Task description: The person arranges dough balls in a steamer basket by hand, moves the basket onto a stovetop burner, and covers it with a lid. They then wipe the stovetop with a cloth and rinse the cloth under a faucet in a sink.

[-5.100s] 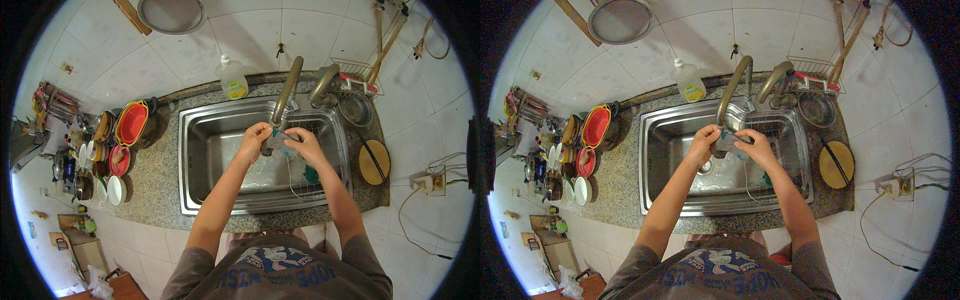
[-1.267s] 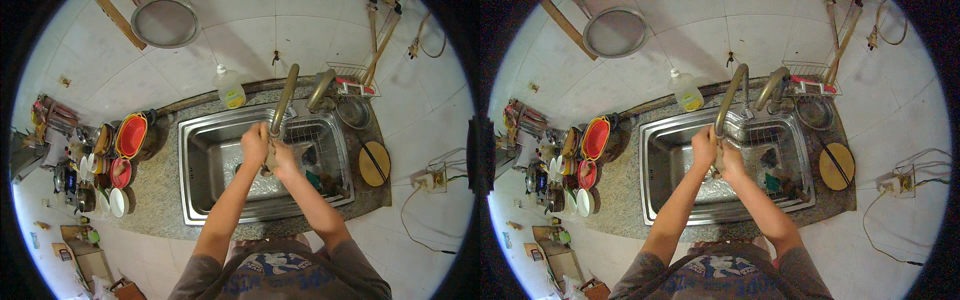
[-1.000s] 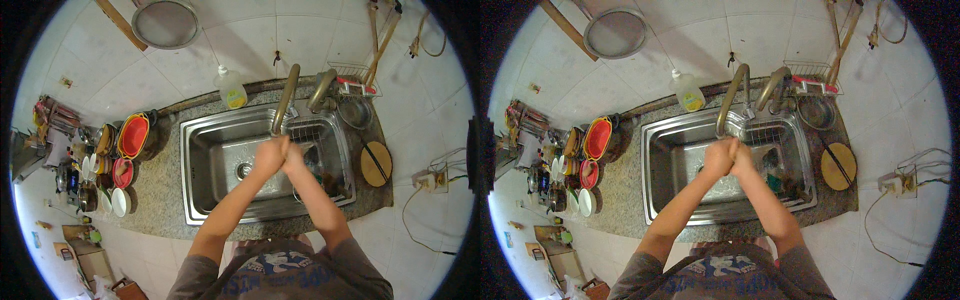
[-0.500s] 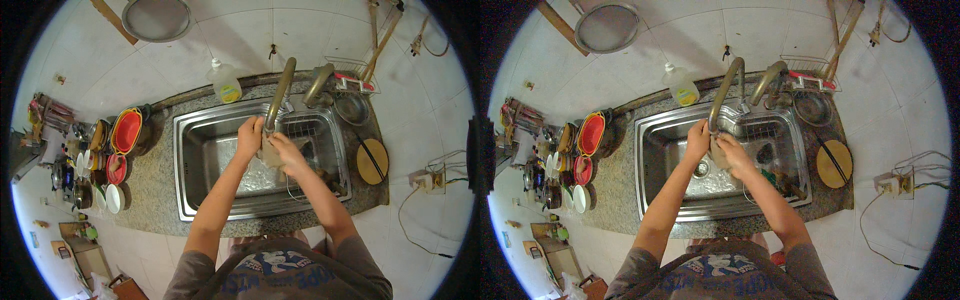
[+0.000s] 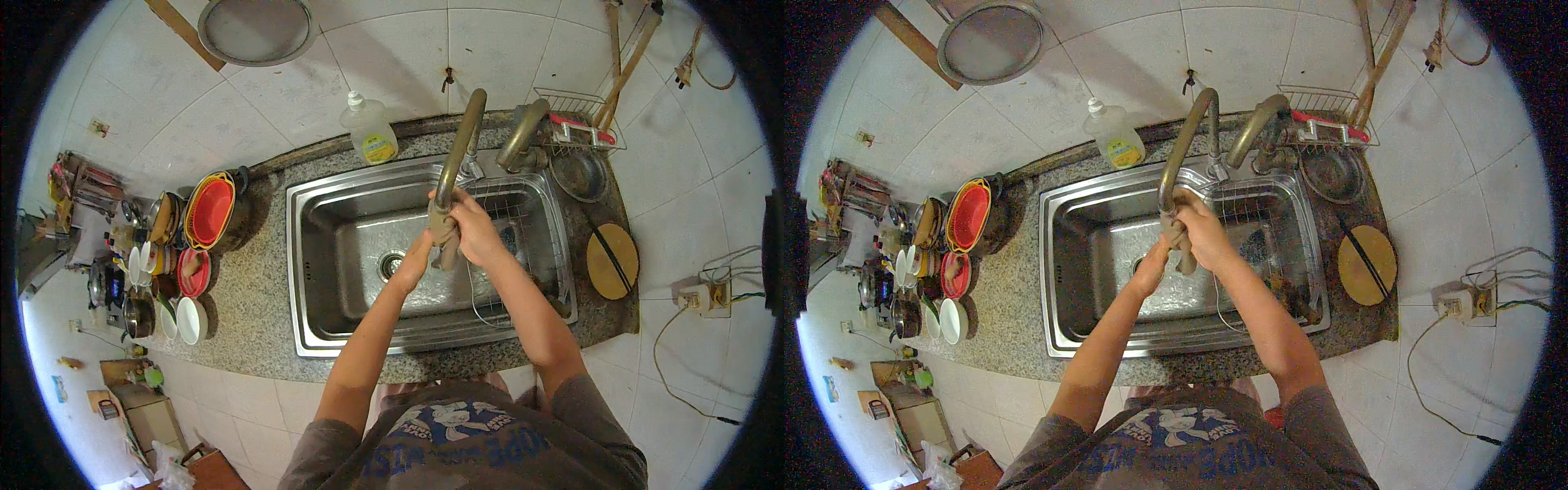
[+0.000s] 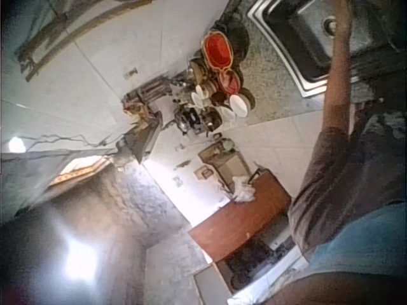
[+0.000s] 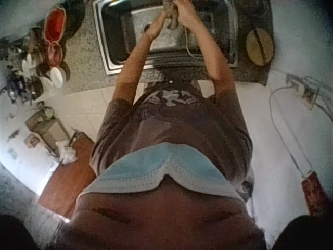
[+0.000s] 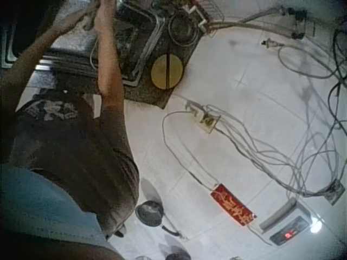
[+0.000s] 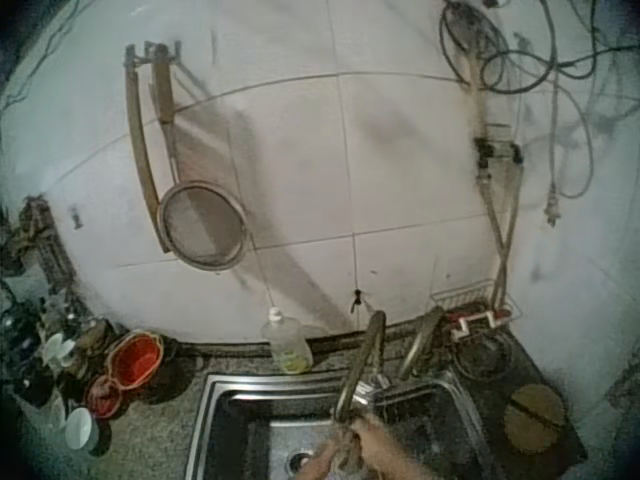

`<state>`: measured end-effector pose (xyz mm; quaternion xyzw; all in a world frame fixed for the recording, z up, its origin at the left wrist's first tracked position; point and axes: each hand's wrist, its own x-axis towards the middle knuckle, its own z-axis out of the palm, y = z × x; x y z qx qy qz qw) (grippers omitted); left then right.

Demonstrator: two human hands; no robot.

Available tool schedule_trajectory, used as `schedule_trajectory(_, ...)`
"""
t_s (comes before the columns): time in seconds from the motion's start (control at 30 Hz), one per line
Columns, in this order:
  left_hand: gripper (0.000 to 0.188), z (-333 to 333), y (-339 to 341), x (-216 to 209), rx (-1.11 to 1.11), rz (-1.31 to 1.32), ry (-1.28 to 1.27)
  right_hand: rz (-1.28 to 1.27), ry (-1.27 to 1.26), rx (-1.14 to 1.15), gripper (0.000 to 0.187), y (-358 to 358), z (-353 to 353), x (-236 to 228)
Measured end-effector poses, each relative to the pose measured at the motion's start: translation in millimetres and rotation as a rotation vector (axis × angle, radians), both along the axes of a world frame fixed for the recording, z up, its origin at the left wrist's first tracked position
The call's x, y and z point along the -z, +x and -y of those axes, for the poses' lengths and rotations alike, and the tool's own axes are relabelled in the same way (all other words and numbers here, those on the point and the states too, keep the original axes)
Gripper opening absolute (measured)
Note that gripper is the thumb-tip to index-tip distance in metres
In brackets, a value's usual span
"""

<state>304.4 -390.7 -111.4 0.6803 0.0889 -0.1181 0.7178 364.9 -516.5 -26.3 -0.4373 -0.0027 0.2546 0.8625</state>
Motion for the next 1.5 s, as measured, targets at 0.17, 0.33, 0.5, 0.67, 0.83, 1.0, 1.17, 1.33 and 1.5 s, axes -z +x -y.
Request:
schedule_trajectory(0.17, 0.071, 8, -15, -15, -0.189, -0.315, -0.795, -0.351, 0.242, 0.014, 0.018, 10, 5, 2)
schedule_trajectory(0.33, 0.038, 28, -2, -38, -0.415, -0.028, -0.331, -0.383, -0.11, 0.061, 0.018, 10, -4, 40)
schedule_trajectory(0.5, 0.024, 46, 15, -76, -0.282, 0.399, 0.713, -0.548, 0.326, 0.078, 0.022, -23, -16, 69)
schedule_trajectory(0.67, 0.021, 21, 37, -77, -0.36, 0.34, 0.861, -0.45, -0.166, 0.004, 0.025, -29, -24, 43)
schedule_trajectory(0.83, 0.034, 48, 23, -78, -0.199, 0.441, 1.008, -0.4, 0.212, 0.066, 0.027, -11, -7, 41)
schedule_trajectory(1.0, 0.036, 14, 47, -61, -0.358, 0.24, 0.691, -0.338, -0.301, 0.032, 0.03, -20, -16, 13)
schedule_trajectory(1.17, 0.032, 37, 17, -51, -0.303, 0.366, 0.646, -0.311, -0.157, 0.216, 0.029, 8, -13, 29)
schedule_trajectory(1.33, 0.016, -11, 35, -15, -0.283, 0.422, 0.811, -0.366, -0.086, -0.053, 0.027, 11, 1, 8)
schedule_trajectory(1.5, 0.029, -5, 19, -46, -0.033, 0.003, -0.069, -0.26, 0.1, -0.131, 0.019, 17, -1, 28)
